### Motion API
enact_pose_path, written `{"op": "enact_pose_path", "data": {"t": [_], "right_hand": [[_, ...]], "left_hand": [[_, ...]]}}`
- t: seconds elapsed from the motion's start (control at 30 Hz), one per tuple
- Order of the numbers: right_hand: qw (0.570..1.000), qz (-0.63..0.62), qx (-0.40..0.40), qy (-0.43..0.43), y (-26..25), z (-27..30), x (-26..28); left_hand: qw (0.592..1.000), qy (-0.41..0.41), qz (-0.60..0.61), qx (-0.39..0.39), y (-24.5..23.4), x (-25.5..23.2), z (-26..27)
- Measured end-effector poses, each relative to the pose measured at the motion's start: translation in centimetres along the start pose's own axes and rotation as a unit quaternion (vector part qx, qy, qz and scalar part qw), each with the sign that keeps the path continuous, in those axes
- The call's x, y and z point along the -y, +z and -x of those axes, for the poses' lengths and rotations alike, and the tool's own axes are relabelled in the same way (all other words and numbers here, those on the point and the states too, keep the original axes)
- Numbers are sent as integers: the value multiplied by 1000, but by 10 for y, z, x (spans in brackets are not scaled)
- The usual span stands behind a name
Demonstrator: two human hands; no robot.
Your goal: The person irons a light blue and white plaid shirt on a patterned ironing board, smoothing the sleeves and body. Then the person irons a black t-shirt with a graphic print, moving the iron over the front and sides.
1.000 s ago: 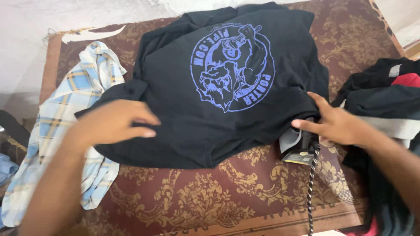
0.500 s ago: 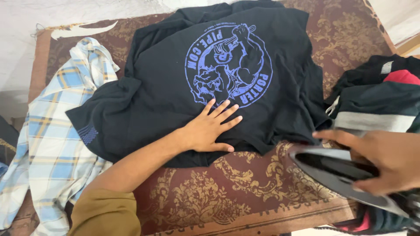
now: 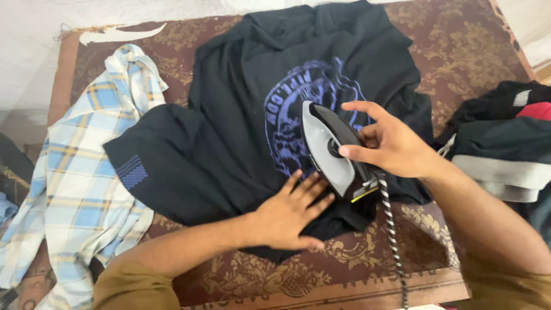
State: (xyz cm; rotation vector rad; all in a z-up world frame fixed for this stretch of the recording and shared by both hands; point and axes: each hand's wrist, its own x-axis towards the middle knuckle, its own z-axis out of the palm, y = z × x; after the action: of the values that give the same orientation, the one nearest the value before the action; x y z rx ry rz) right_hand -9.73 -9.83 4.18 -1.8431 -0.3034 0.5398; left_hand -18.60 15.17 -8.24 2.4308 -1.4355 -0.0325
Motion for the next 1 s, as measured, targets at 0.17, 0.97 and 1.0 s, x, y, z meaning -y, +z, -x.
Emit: {"op": "enact_pose_path", "data": {"t": [0.17,0.97,1.0], "right_hand": [[999,10,-18,31,15,-15,-13],[830,440,-266,216,-139,-117,-140],[824,449,-262,227,-138,-113,-132]], "left_hand": [[992,59,40,-104,-26,-26,12],[776,-606,-55,-168,-64,343,-2],[766,-614,-57,-179,-65,342,0]]}}
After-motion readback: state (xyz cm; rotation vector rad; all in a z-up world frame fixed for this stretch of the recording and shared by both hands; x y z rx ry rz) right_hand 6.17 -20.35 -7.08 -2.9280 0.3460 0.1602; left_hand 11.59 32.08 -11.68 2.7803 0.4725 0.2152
